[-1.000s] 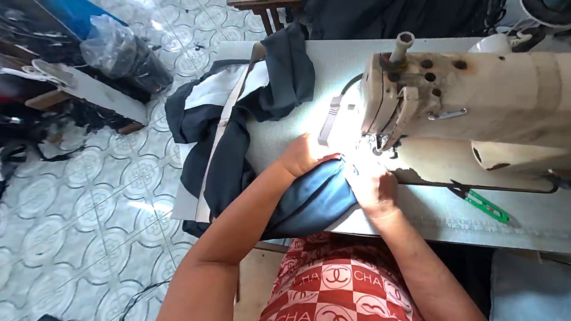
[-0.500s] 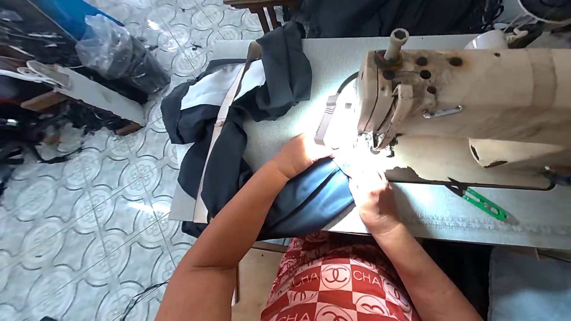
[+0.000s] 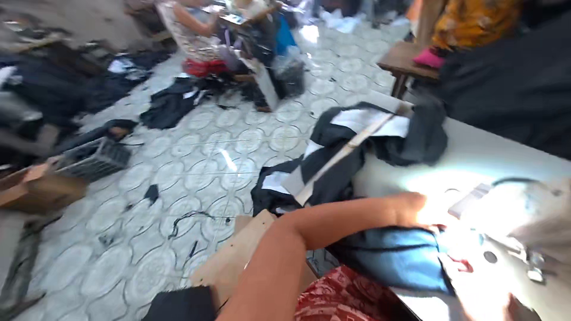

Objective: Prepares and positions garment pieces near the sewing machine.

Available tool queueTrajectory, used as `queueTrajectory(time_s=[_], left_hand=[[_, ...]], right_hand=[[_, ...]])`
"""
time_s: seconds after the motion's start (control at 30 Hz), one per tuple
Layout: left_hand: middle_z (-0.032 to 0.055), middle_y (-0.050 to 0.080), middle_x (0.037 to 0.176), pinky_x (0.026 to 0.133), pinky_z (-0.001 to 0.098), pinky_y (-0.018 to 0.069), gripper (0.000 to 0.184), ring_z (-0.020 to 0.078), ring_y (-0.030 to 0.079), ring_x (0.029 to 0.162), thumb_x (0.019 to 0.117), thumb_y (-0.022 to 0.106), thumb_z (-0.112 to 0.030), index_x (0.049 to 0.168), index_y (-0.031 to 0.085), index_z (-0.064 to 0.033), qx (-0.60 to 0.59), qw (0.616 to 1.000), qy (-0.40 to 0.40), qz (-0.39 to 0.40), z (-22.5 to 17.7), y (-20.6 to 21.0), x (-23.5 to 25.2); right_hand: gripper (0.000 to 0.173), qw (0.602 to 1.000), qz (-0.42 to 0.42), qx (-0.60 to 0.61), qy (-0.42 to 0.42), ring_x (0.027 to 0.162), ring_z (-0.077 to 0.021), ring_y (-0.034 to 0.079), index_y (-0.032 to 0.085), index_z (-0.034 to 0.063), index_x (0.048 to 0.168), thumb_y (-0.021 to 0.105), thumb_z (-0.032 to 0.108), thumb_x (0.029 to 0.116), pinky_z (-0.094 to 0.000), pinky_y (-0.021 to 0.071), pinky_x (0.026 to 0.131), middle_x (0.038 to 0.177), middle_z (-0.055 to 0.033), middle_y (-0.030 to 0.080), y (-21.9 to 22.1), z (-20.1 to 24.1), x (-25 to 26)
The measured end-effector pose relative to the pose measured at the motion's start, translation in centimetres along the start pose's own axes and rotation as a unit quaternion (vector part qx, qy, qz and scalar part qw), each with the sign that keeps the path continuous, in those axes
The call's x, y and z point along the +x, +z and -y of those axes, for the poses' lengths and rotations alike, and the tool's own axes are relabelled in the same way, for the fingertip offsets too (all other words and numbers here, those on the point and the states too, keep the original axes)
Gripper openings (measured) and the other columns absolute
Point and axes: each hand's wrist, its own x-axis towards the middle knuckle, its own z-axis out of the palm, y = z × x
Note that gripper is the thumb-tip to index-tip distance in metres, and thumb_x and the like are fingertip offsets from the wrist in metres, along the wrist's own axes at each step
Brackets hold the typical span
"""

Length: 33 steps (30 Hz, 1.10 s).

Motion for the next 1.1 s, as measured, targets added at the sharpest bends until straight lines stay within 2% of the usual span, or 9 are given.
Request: queueTrajectory(time_s=[0.3,0.4,0.5,0.57,0.67,0.77,0.83,0.93,1.1], left_hand=[[0.015,0.073,0.103,0.089,0.0458,0.0523,0.022,0.0254,0.069,0.096,0.0968,0.068,-0.014,0.115,0.072,-0.0008,-0.182,0.974,-0.136,-0.004,-1.7,-0.5,0.7],[0.015,0.071,0.12,0.104,0.0476,0.0468,0.029,0.0297,0.065,0.118,0.0994,0.064,-0.019,0.122,0.072,-0.0043,-0.043,0.998,-0.042,0.017,-1.0,-0.2,0.7],[0.0173,0.075,0.11,0.091,0.0492,0.0522,0.028,0.0335,0.07,0.107,0.1018,0.057,-0.013,0.121,0.073,-0.0021,0.032,0.997,0.067,-0.006,-1.1,-0.8,0.3],[0.0167,0.075,0.1,0.084,0.045,0.0521,0.024,0.03,0.071,0.096,0.0995,0.058,-0.008,0.116,0.074,0.0004,-0.003,0.998,0.062,0.021,-2.2,-2.4,0.3],[0.0168,0.073,0.106,0.09,0.0455,0.0497,0.029,0.0293,0.067,0.102,0.0969,0.066,-0.013,0.123,0.073,-0.0038,-0.029,0.992,-0.046,0.112,-2.9,-4.0,1.2],[0.0149,0.073,0.109,0.095,0.0431,0.0496,0.023,0.0251,0.067,0.104,0.0969,0.069,-0.014,0.117,0.073,-0.0019,-0.101,0.977,-0.154,0.104,-2.8,-3.1,1.9],[0.0167,0.071,0.096,0.084,0.0389,0.0541,0.019,0.0217,0.067,0.087,0.0934,0.072,-0.007,0.109,0.071,0.0048,-0.191,0.966,-0.175,0.009,-2.8,-2.0,2.1],[0.0153,0.072,0.108,0.1,0.0393,0.0509,0.028,0.021,0.068,0.101,0.0925,0.073,-0.015,0.116,0.071,0.0014,-0.132,0.987,-0.079,-0.056,-1.1,-0.1,2.8],[0.0069,0.074,0.109,0.117,0.0505,0.0347,0.011,0.0254,0.064,0.118,0.0896,0.076,-0.025,0.094,0.078,-0.0148,0.03,0.993,0.074,-0.087,1.7,1.8,3.1]], right_hand=[[0.054,0.983,0.116,-0.134,0.036,0.113,-0.0473,0.066,0.068,-0.0099,0.116,0.057,0.041,0.1002,-0.0654,0.0451,0.101,0.115,-0.0309,0.069,-1.2,1.6,0.0],[0.051,0.99,0.091,-0.104,-0.027,0.106,-0.049,0.067,0.067,-0.0123,0.112,0.059,0.036,0.0999,-0.066,0.0465,0.097,0.109,-0.0333,0.069,-0.7,-0.3,0.3],[0.04,0.989,0.001,0.014,-0.149,0.092,-0.0343,0.071,0.066,-0.0111,0.109,0.06,0.028,0.1021,-0.0496,0.0555,0.087,0.101,-0.0266,0.071,0.0,-3.2,0.1],[0.021,0.962,0.029,0.236,-0.133,0.088,-0.0085,0.066,0.061,0.0004,0.109,0.064,0.02,0.1011,-0.0286,0.0561,0.082,0.095,-0.0024,0.068,0.3,-4.6,0.0],[0.03,0.873,0.075,0.482,0.017,0.096,-0.016,0.072,0.059,0.002,0.12,0.07,0.009,0.0937,-0.0425,0.0614,0.087,0.104,-0.0022,0.073,0.5,-4.5,-0.5],[0.031,0.968,-0.008,0.249,-0.018,0.086,-0.0071,0.068,0.061,-0.0106,0.115,0.065,0.015,0.0966,-0.028,0.0582,0.08,0.095,-0.0071,0.069,1.1,-3.8,-1.5],[0.024,0.993,-0.042,0.091,-0.054,0.084,-0.0264,0.071,0.071,-0.0097,0.107,0.064,0.011,0.097,-0.0457,0.0568,0.081,0.094,-0.0216,0.073,1.3,-2.8,-1.5],[0.023,0.993,-0.082,-0.031,-0.082,0.101,-0.032,0.075,0.077,0.0039,0.112,0.063,0.018,0.0995,-0.05,0.0598,0.087,0.11,-0.0169,0.076,1.7,-2.7,-2.3],[0.024,0.97,-0.165,-0.124,-0.128,0.107,-0.0354,0.069,0.081,0.0159,0.11,0.063,0.028,0.099,-0.0462,0.0578,0.087,0.11,-0.0136,0.075,3.3,-4.0,-3.0]])
